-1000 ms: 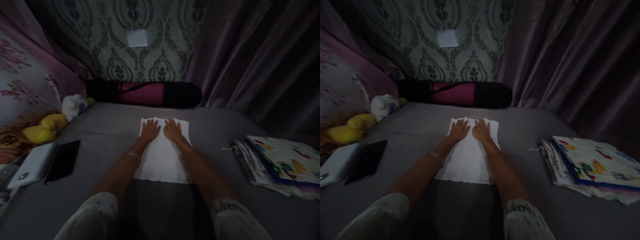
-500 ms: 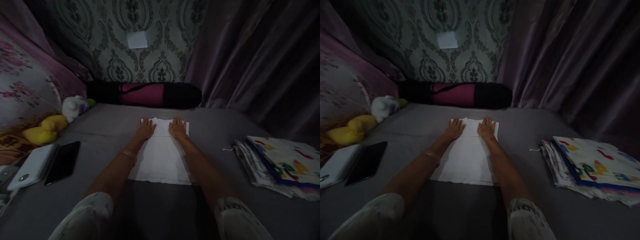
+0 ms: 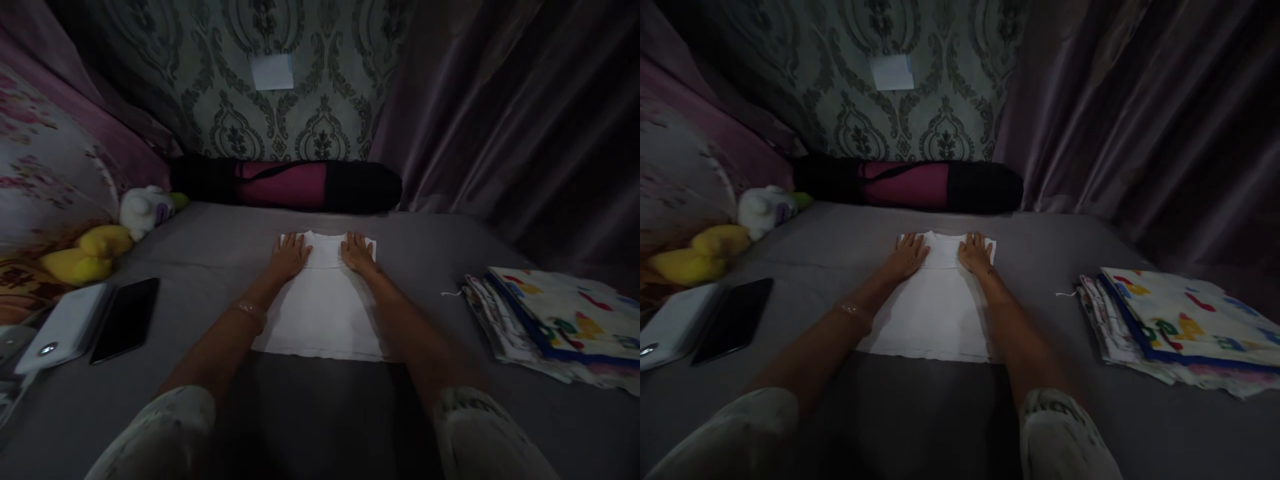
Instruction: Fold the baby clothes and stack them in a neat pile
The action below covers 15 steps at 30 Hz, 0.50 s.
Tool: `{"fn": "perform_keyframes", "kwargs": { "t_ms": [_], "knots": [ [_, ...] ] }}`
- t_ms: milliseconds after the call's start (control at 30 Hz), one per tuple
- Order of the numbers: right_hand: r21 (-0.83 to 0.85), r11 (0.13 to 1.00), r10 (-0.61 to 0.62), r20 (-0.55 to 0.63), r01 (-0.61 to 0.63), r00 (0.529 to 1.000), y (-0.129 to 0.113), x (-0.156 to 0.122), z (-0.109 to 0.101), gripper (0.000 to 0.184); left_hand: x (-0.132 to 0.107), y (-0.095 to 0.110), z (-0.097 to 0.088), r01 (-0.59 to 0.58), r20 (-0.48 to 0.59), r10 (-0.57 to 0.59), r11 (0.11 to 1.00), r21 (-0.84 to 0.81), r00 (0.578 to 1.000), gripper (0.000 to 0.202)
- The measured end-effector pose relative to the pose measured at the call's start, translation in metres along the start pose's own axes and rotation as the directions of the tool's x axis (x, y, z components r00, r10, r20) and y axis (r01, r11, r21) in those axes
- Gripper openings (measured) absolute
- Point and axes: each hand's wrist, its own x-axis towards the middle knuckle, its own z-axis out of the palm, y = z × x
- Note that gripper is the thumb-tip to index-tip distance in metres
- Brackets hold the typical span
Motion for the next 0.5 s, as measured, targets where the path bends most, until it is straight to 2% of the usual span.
{"fn": "perform_keyframes", "kwargs": {
  "t_ms": [100,200,267,400,500],
  "knots": [
    [-0.042,0.995,-0.097,-0.028,0.095,0.995,0.012,-0.014,-0.003,0.059,-0.014,-0.003,-0.003,-0.090,-0.005,0.090,0.996,0.015,0.996,0.064],
    [-0.083,0.978,-0.188,0.029,0.190,0.982,0.021,-0.029,-0.001,0.059,-0.023,-0.007,0.000,-0.110,0.079,0.111,0.994,-0.020,0.991,0.064],
    [-0.109,0.971,-0.208,0.037,0.211,0.977,0.023,-0.036,0.001,0.058,-0.026,-0.009,0.004,-0.097,0.107,0.102,0.994,-0.048,0.989,0.064],
    [-0.142,0.967,-0.220,-0.037,0.212,0.975,0.021,-0.040,0.005,0.057,-0.024,-0.011,0.005,-0.086,0.112,0.096,0.992,-0.093,0.989,0.064],
    [-0.039,0.976,-0.217,-0.042,0.215,0.975,0.024,-0.035,0.003,0.057,-0.019,-0.018,-0.004,-0.052,0.119,0.083,0.968,-0.247,0.989,0.063]
  ]
}}
